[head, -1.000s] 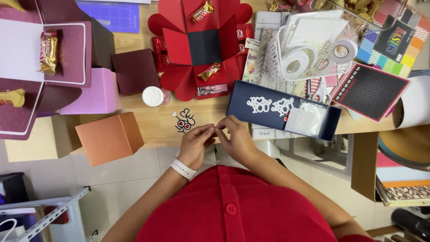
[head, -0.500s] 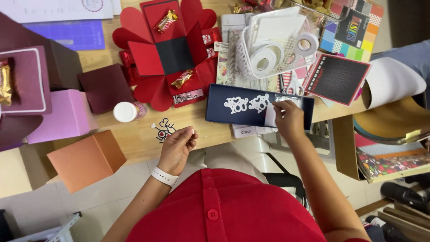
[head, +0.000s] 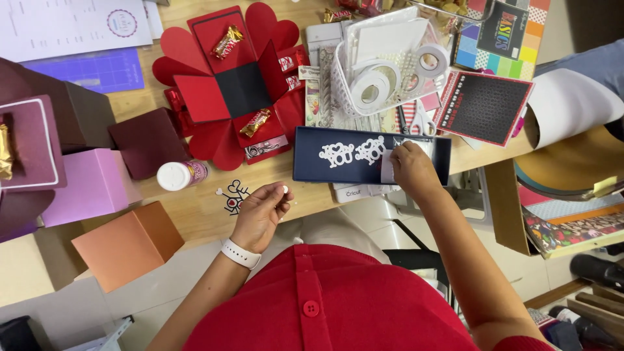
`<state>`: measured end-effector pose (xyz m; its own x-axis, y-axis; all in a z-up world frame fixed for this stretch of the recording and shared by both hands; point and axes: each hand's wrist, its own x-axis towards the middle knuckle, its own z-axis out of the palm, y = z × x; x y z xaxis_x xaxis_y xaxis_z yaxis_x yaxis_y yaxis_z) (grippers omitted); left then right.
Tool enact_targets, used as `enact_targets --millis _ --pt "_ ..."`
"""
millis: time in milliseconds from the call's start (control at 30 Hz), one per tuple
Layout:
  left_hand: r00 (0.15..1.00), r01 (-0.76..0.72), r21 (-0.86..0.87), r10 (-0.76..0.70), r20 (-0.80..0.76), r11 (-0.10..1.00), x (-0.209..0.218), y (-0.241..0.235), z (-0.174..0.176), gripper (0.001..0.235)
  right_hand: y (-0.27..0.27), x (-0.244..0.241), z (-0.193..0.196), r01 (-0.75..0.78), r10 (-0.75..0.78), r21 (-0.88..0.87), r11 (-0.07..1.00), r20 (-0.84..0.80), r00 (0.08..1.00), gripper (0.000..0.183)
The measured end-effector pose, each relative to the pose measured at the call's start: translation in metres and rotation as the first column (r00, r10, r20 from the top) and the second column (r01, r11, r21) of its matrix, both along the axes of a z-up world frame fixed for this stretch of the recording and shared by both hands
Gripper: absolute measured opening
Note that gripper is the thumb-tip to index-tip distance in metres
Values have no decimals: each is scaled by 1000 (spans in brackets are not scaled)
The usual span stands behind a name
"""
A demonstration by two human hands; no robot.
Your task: The person assembles a red flower-shaped gift box by applying glue to a 'I LOVE YOU' cutout and attaching it to the box lid. They then place the decorated lid onto the box and handle a sheet of pearl stickers.
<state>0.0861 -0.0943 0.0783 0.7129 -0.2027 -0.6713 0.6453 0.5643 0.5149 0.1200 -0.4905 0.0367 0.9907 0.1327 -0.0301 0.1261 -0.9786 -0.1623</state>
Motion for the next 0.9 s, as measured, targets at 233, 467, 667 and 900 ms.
enact_targets --millis 233,467,667,900 --pt "999 -22 -48 24 29 999 0 0 5 19 68 7 44 87 -57 334 939 -98 994 5" --pt "998 -1 -78 6 58 997 0 -4 4 20 204 3 126 -29 208 771 637 -136 969 5" --pt "996 -19 -71 25 82 997 -1 0 12 20 220 6 125 -185 318 720 669 -51 947 5" --pt "994 -26 -59 32 105 998 0 2 17 19 227 6 133 -206 325 705 679 -37 945 6"
